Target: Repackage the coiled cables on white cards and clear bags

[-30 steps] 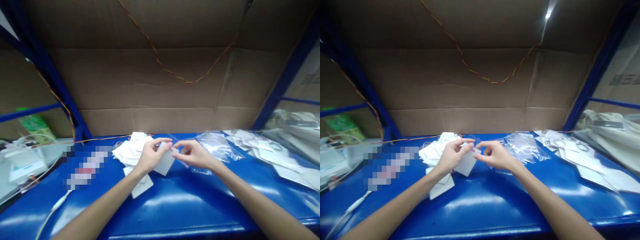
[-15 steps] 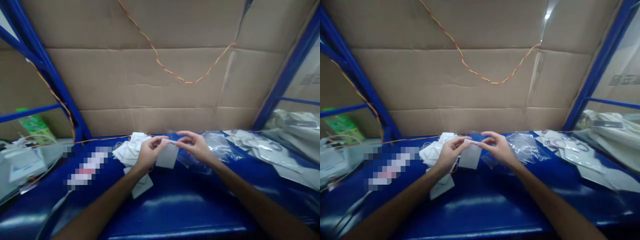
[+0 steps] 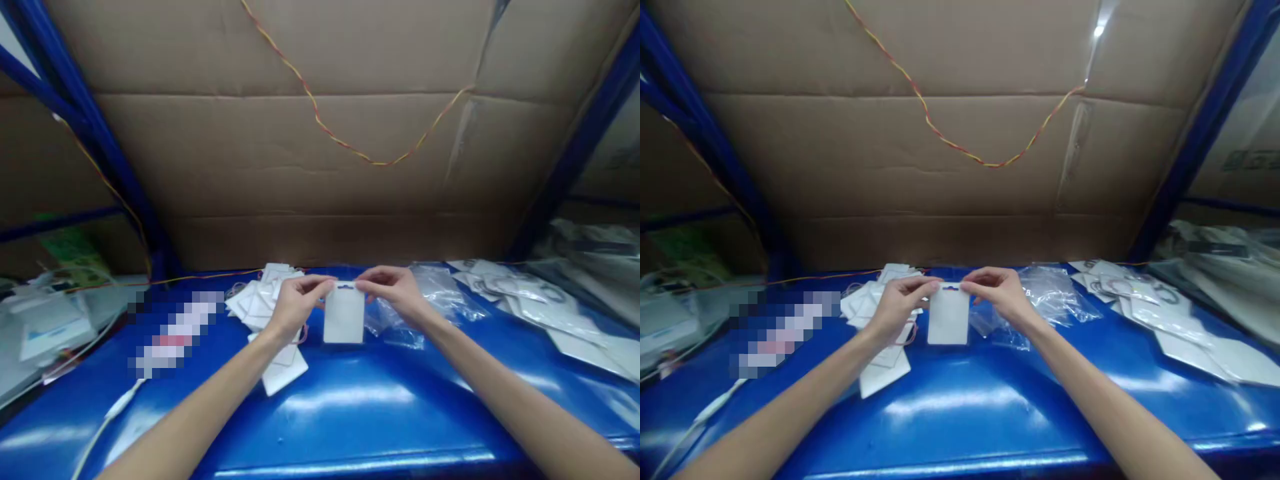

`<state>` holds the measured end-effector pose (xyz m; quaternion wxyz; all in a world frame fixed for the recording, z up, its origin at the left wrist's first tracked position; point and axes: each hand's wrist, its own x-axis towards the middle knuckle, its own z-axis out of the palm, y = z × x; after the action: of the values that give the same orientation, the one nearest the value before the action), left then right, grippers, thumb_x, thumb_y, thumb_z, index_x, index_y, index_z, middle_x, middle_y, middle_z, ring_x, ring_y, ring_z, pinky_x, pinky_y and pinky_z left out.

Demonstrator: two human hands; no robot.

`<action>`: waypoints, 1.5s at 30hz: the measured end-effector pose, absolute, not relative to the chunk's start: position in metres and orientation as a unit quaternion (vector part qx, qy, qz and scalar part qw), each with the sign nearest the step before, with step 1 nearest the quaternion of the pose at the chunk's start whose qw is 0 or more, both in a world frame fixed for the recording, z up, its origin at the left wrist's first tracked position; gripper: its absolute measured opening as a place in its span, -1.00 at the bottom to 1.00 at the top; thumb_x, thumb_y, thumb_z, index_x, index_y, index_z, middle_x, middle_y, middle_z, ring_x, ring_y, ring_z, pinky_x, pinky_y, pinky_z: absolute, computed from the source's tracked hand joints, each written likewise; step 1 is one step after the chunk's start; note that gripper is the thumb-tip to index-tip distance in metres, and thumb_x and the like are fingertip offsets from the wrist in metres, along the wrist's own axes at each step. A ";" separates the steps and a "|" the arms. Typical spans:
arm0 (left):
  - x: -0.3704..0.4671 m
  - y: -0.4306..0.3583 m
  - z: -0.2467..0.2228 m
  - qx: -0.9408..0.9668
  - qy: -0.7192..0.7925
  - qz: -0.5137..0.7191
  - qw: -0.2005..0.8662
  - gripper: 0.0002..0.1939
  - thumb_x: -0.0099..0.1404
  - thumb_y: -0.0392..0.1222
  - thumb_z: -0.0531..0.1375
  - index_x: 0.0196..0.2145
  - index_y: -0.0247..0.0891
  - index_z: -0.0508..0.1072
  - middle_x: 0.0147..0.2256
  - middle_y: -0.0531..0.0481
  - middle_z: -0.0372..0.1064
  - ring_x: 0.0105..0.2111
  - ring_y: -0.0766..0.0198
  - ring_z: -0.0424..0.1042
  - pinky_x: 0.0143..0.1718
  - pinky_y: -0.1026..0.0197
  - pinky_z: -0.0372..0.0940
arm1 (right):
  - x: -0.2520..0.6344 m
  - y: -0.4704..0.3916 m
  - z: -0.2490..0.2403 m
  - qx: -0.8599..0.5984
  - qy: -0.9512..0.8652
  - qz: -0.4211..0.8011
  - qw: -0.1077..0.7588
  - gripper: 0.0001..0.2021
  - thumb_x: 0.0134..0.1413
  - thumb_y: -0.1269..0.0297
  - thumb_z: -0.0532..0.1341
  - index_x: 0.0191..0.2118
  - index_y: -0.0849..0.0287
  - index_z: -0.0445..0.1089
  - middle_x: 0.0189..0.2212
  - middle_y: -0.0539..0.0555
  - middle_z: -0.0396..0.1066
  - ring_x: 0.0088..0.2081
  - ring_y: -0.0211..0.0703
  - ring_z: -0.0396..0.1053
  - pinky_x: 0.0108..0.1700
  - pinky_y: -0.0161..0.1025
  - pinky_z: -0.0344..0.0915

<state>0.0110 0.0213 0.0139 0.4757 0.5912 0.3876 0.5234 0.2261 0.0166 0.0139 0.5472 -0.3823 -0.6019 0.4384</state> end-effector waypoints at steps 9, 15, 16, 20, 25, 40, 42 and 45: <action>0.011 0.020 0.015 0.608 0.363 0.548 0.445 -0.72 0.08 -0.07 0.42 -0.29 -0.31 0.68 -0.38 -0.10 0.62 -0.43 0.20 0.55 -0.51 0.28 0.47 | 0.227 0.020 0.011 -0.374 -0.569 0.465 0.565 -0.64 -0.17 0.01 0.51 -0.30 0.18 0.63 -0.31 0.14 0.63 -0.29 -0.05 0.53 -0.30 -0.19 0.44; 0.010 0.020 0.013 0.672 0.356 0.534 0.369 -0.84 0.14 -0.13 0.37 -0.36 -0.25 0.70 -0.39 -0.09 0.64 -0.43 0.17 0.58 -0.49 0.26 0.48 | 0.230 0.020 0.014 -0.324 -0.539 0.589 0.508 -0.34 0.14 -0.37 0.12 -0.13 0.17 0.58 -0.18 0.21 0.62 -0.14 0.04 0.56 -0.15 -0.13 0.43; 0.010 0.020 0.012 0.681 0.354 0.531 0.360 -0.85 0.15 -0.14 0.36 -0.36 -0.24 0.70 -0.39 -0.09 0.64 -0.41 0.16 0.58 -0.47 0.25 0.48 | 0.229 0.019 0.014 -0.338 -0.542 0.586 0.499 -0.35 0.14 -0.37 0.13 -0.11 0.17 0.57 -0.18 0.21 0.62 -0.15 0.03 0.56 -0.15 -0.13 0.43; 0.011 0.018 0.008 0.692 0.345 0.540 0.333 -0.89 0.18 -0.22 0.32 -0.40 -0.19 0.70 -0.36 -0.09 0.65 -0.33 0.11 0.61 -0.34 0.17 0.51 | 0.225 0.016 0.012 -0.411 -0.618 0.495 0.451 -0.53 0.00 -0.11 0.40 -0.14 0.20 0.60 -0.19 0.17 0.62 -0.15 0.01 0.54 -0.17 -0.16 0.42; 0.011 0.019 0.007 0.704 0.329 0.554 0.299 -0.85 0.20 -0.29 0.28 -0.44 -0.18 0.68 -0.34 -0.08 0.64 -0.26 0.10 0.60 -0.19 0.13 0.49 | 0.227 0.016 0.012 -0.410 -0.654 0.473 0.424 -0.57 -0.02 -0.05 0.43 -0.15 0.19 0.63 -0.20 0.14 0.64 -0.17 0.00 0.53 -0.15 -0.14 0.43; 0.011 0.022 0.014 0.675 0.365 0.477 0.429 -0.67 0.13 0.01 0.42 -0.30 -0.33 0.60 -0.40 -0.09 0.56 -0.41 0.21 0.51 -0.36 0.23 0.40 | 0.226 0.013 0.011 -0.381 -0.678 0.387 0.496 -0.62 0.01 -0.04 0.42 -0.24 0.21 0.65 -0.31 0.13 0.64 -0.30 -0.02 0.53 -0.23 -0.15 0.44; 0.012 0.022 0.014 0.687 0.353 0.478 0.418 -0.69 0.17 0.03 0.39 -0.45 -0.31 0.58 -0.47 -0.05 0.52 -0.46 0.23 0.46 -0.39 0.23 0.37 | 0.225 0.013 0.011 -0.371 -0.670 0.415 0.491 -0.61 -0.05 0.00 0.46 -0.19 0.19 0.63 -0.25 0.15 0.64 -0.24 0.03 0.55 -0.17 -0.09 0.47; 0.012 0.021 0.014 0.691 0.349 0.489 0.401 -0.68 0.15 0.03 0.42 -0.50 -0.28 0.56 -0.52 0.00 0.47 -0.49 0.26 0.40 -0.42 0.24 0.33 | 0.222 0.012 0.010 -0.378 -0.655 0.437 0.487 -0.61 -0.13 0.01 0.50 -0.23 0.18 0.62 -0.26 0.15 0.64 -0.25 0.05 0.56 -0.17 -0.06 0.49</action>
<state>0.0124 0.0210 0.0140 0.4011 0.6914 0.3494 0.4888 0.2224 0.0118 0.0099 0.4871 -0.3783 -0.6548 0.4369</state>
